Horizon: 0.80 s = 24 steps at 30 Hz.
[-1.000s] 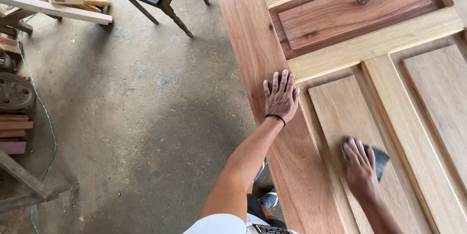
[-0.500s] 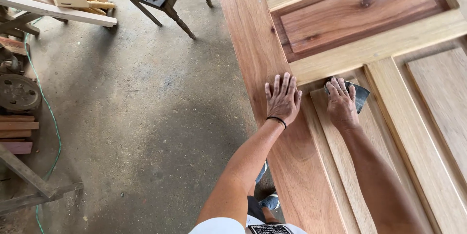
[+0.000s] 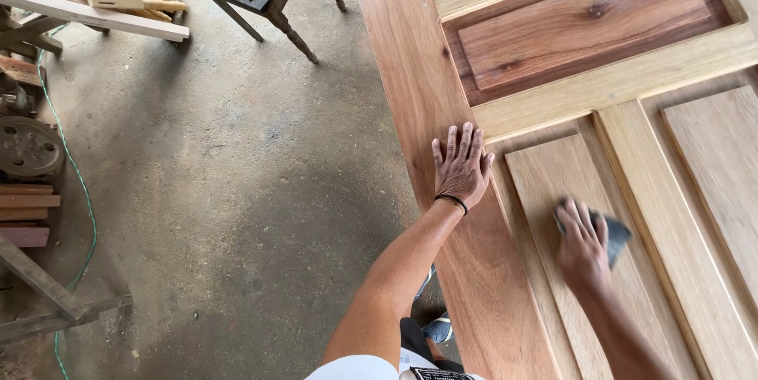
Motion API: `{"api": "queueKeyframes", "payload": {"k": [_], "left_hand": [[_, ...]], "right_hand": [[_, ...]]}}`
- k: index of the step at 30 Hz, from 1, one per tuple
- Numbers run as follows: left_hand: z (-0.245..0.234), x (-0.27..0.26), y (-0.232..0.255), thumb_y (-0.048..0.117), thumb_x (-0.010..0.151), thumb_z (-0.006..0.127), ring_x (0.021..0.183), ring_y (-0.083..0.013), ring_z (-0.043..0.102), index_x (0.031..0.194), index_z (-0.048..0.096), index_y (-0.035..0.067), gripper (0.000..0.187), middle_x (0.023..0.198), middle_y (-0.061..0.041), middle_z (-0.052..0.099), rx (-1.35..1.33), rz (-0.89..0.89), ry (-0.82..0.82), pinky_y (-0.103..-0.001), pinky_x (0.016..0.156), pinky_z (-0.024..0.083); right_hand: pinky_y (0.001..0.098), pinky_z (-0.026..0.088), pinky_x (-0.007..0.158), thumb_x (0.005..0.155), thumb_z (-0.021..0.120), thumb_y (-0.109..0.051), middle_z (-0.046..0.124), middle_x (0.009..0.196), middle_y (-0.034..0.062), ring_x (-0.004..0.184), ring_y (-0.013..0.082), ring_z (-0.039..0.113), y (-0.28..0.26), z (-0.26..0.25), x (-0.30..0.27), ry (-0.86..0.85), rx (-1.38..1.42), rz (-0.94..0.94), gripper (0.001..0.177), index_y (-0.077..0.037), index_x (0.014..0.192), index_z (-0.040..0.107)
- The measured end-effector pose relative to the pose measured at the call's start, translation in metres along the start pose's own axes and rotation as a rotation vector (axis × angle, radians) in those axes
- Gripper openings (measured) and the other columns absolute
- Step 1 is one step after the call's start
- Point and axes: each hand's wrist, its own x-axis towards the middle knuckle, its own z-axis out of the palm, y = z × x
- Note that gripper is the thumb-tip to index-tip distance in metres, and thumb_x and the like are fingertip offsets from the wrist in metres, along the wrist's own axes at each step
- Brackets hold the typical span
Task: Sanding a wooden door using sandpaper to smooth the surface.
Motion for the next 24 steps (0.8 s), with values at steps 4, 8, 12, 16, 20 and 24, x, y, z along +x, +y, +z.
{"api": "queueKeyframes", "payload": {"k": [4, 8, 12, 16, 20, 24], "left_hand": [[-0.006, 0.004, 0.0, 0.039, 0.087, 0.033, 0.126, -0.028, 0.023, 0.126, 0.033, 0.014, 0.047, 0.135, -0.007, 0.028, 0.042, -0.038, -0.289, -0.053, 0.101, 0.011], [0.002, 0.0, -0.002, 0.039, 0.087, 0.032, 0.126, -0.028, 0.025, 0.126, 0.035, 0.015, 0.046, 0.135, -0.006, 0.029, 0.015, -0.035, -0.237, -0.053, 0.101, 0.012], [0.006, -0.003, -0.004, 0.033, 0.084, 0.041, 0.123, -0.0257, 0.031, 0.123, 0.041, 0.016, 0.042, 0.132, -0.005, 0.036, 0.074, -0.001, -0.146, -0.05, 0.1, 0.017], [0.004, -0.002, -0.002, 0.034, 0.084, 0.042, 0.124, -0.0259, 0.03, 0.123, 0.041, 0.017, 0.043, 0.132, -0.004, 0.036, 0.116, -0.002, -0.173, -0.05, 0.1, 0.018], [-0.005, 0.002, -0.001, 0.037, 0.087, 0.036, 0.127, -0.0273, 0.02, 0.128, 0.031, 0.017, 0.046, 0.137, -0.005, 0.026, 0.116, -0.017, -0.304, -0.051, 0.101, 0.014], [-0.002, 0.001, -0.001, 0.036, 0.088, 0.036, 0.126, -0.0277, 0.023, 0.128, 0.031, 0.016, 0.045, 0.135, -0.006, 0.027, 0.128, 0.008, -0.265, -0.051, 0.1, 0.015]], "right_hand": [[0.0373, 0.026, 0.097, 0.078, 0.044, -0.008, 0.048, 0.125, 0.0078, 0.119, 0.0211, 0.041, 0.015, 0.047, 0.089, 0.161, -0.094, -0.136, 0.038, -0.011, 0.115, 0.048], [0.0361, 0.027, 0.096, 0.084, 0.043, -0.014, 0.052, 0.121, 0.0057, 0.116, 0.0193, 0.045, 0.025, 0.067, 0.121, 0.181, -0.219, -0.126, 0.029, -0.013, 0.112, 0.05], [0.0353, 0.027, 0.097, 0.085, 0.041, -0.012, 0.049, 0.124, 0.0068, 0.118, 0.0206, 0.042, 0.013, 0.029, 0.048, 0.079, -0.14, -0.078, 0.029, -0.011, 0.113, 0.049], [0.0345, 0.024, 0.102, 0.081, 0.044, -0.007, 0.045, 0.129, 0.0063, 0.122, 0.0199, 0.038, 0.01, -0.014, -0.051, 0.013, -0.122, -0.015, 0.035, -0.011, 0.115, 0.048], [0.0347, 0.023, 0.102, 0.075, 0.047, -0.004, 0.043, 0.13, 0.0061, 0.122, 0.0197, 0.037, 0.003, -0.021, -0.057, 0.06, -0.075, -0.02, 0.041, -0.011, 0.115, 0.049], [0.0367, 0.02, 0.1, 0.072, 0.046, 0.0, 0.045, 0.126, 0.0103, 0.121, 0.0232, 0.038, -0.001, -0.004, 0.027, 0.1, 0.008, -0.05, 0.042, -0.007, 0.113, 0.049]]}}
